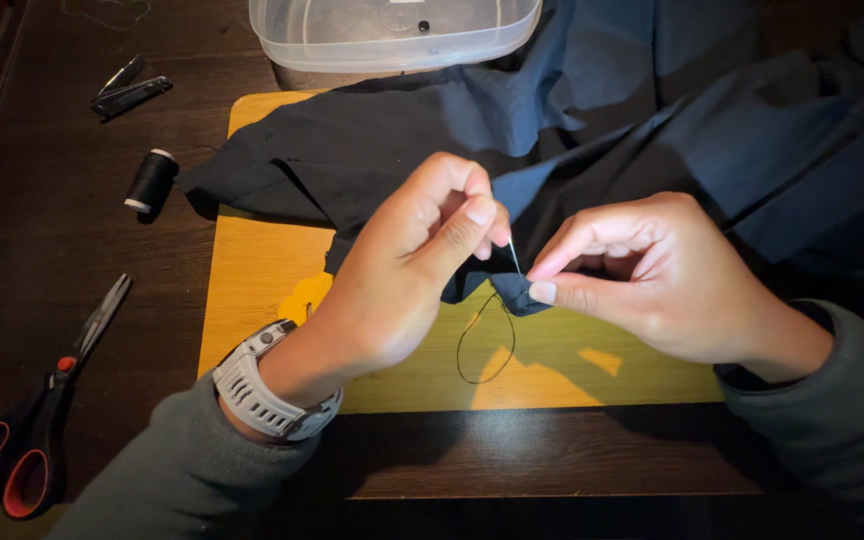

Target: The person sews a button onto a dark garment using a needle and thread. They repeatedly pass the needle through the button and fabric, pull the thread, and adjust the fabric on a wooden board. The clip shows continuous stitching without a final knot or cut.

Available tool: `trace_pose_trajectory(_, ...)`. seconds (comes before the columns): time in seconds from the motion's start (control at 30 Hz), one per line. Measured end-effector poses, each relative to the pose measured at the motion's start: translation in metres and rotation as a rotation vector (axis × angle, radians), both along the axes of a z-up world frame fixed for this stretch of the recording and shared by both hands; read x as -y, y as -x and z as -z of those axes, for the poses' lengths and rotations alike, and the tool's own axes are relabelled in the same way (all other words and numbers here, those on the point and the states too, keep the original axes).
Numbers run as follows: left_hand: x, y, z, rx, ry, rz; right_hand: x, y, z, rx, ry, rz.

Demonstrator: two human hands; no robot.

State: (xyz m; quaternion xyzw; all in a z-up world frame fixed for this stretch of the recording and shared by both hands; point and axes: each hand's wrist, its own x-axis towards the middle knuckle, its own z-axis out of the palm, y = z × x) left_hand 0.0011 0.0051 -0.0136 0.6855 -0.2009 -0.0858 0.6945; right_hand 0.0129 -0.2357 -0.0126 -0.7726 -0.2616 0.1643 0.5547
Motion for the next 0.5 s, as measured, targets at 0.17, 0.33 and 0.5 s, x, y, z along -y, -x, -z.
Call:
trace_pose_trajectory(0.17,0.0010,0.0025,-0.0042,-0.073,0.093,-0.056,0.0010,-0.0020,0.0002,-0.016,-0.077,0.014)
trace_pose_trajectory(0.33,0.0024,0.0053,-0.0071,0.044,-0.071,0.101,0.0026,-0.0028,0.0020,0.009,-0.128,-0.010)
trace_pose_trajectory(0.5,0.0055,0.0050,-0.0027,0.135,-0.227,0.017,0.0017,-0.0017,0.0039,-0.002,-0.129,-0.002)
